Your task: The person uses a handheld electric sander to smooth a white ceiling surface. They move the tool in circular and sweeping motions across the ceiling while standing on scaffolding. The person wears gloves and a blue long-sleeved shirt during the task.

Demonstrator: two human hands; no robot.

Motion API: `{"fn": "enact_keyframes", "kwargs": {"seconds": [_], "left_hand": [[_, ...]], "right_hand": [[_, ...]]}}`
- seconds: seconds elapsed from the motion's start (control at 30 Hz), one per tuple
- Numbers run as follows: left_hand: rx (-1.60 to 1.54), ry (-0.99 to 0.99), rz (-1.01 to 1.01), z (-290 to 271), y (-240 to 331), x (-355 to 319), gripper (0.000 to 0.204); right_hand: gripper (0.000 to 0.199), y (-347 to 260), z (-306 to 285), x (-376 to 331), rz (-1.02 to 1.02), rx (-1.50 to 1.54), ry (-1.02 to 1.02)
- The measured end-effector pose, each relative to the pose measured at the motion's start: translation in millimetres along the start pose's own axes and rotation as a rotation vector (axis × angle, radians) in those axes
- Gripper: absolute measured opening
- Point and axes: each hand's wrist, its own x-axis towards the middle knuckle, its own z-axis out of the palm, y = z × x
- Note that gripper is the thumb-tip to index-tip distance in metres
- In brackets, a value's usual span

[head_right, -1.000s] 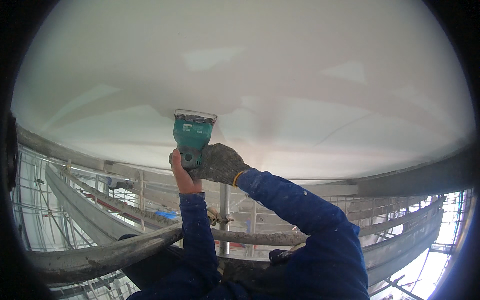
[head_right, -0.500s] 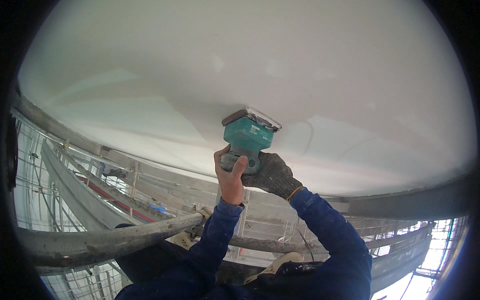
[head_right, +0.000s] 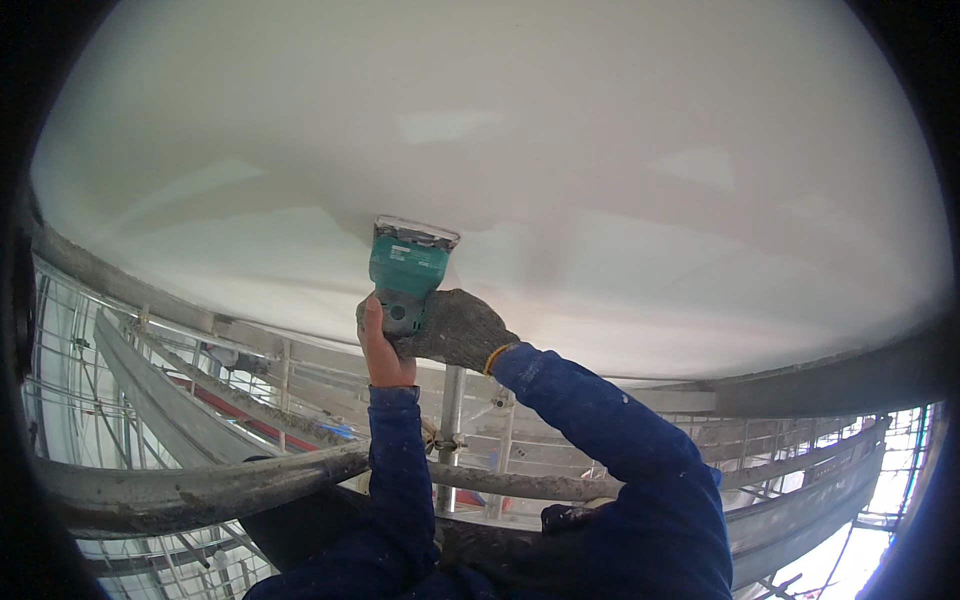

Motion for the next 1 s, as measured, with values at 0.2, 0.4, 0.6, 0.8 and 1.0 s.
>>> {"fn": "enact_keyframes", "kwargs": {"seconds": [0.2, 0.4, 0.6, 0.8, 1.0], "left_hand": [[0.114, -0.023, 0.083, 19, -5, -12, 0.046], [0.197, -0.14, 0.079, 65, -33, -56, 0.063], [0.258, -0.284, 0.044, 83, -84, -81, 0.077], [0.647, -0.345, 0.379, 86, -94, -83, 0.083], [0.381, -0.295, 0.129, 66, -63, -67, 0.075]], "right_hand": [[0.066, 7, -9, -12, -0.008, 0.01, 0.021], [0.067, 54, -28, -63, 0.042, -0.021, 0.072], [0.064, 111, -37, -105, -0.027, 0.226, 0.089], [0.081, 143, -42, -119, 0.103, 0.606, -0.009], [0.075, 102, -22, -87, 0.077, 0.55, 0.101]]}}
